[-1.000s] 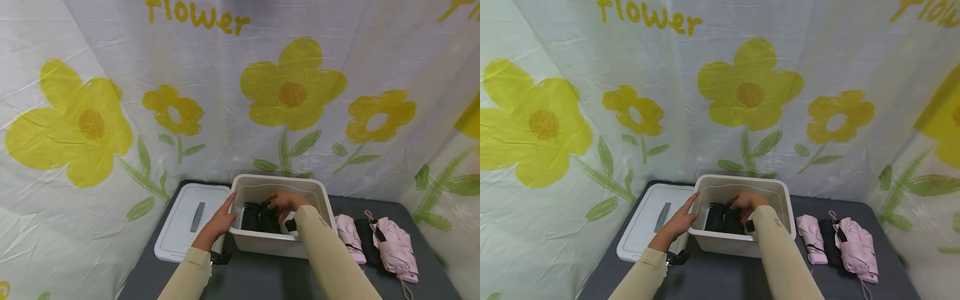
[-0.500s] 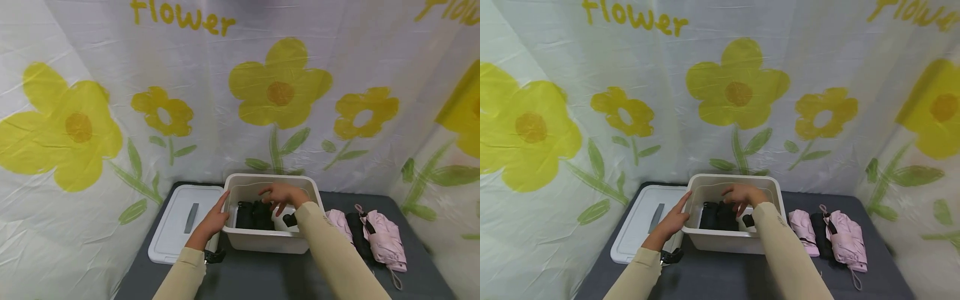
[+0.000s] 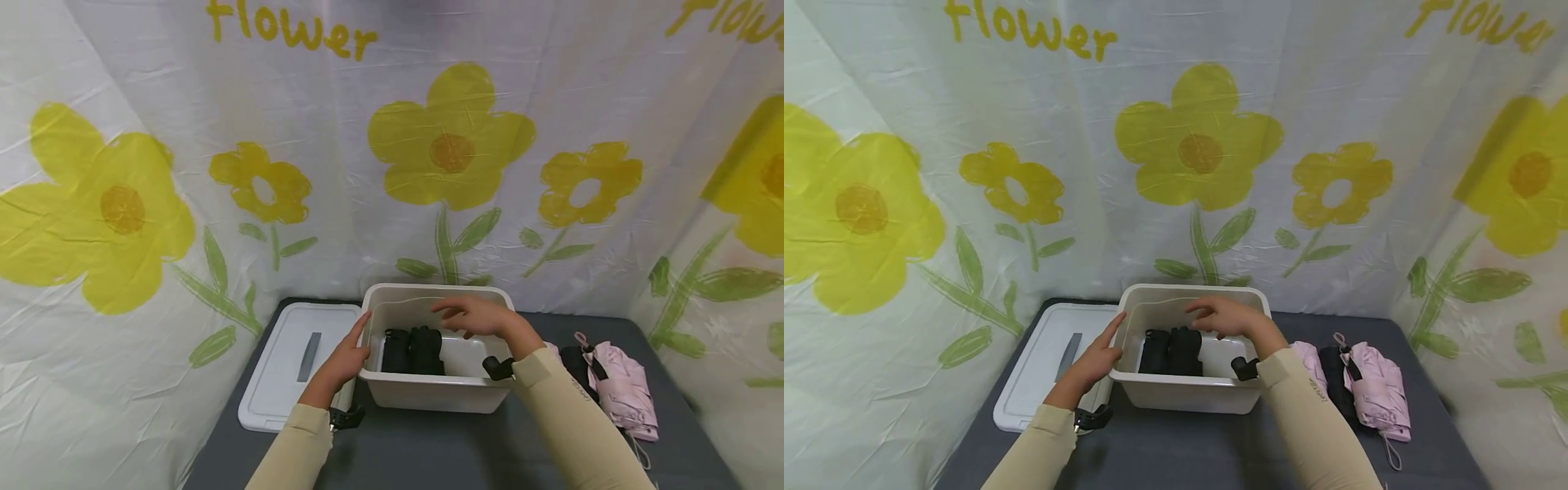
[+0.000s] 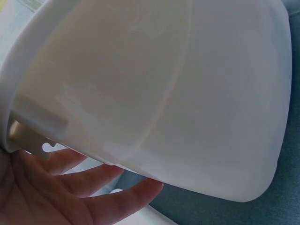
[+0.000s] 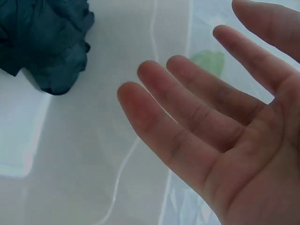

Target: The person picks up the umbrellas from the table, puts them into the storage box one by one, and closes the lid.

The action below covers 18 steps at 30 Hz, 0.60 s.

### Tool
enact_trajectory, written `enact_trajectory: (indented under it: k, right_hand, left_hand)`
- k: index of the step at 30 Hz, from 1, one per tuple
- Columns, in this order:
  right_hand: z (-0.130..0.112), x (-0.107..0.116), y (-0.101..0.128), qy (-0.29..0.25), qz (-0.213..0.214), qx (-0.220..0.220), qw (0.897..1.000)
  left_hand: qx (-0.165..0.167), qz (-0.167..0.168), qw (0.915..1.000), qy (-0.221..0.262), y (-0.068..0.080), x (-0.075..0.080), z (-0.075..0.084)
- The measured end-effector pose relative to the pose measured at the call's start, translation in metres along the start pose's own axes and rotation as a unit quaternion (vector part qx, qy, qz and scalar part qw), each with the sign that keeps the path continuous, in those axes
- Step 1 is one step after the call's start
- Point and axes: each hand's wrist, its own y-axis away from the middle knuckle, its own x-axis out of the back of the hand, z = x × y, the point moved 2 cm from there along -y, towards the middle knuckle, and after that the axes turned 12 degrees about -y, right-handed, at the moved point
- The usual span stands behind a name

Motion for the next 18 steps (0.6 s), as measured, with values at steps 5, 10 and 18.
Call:
enact_trajectory:
  k: [5,10,18]
  right_hand:
    - [0.007,0.007,0.024,0.004,0.021,0.045,0.999]
    - [0.015,0.015,0.049,-0.013,0.053,0.083,0.995]
    - [0.028,0.024,0.081,-0.019,0.11,0.107,0.988]
  left_hand:
    - [0.001,-0.001,1.0,-0.004,0.001,0.0,0.0]
    - [-0.002,-0.005,1.0,0.001,-0.001,-0.001,0.0]
    - [0.003,-0.009,0.9999,-0.003,-0.001,-0.001,0.0]
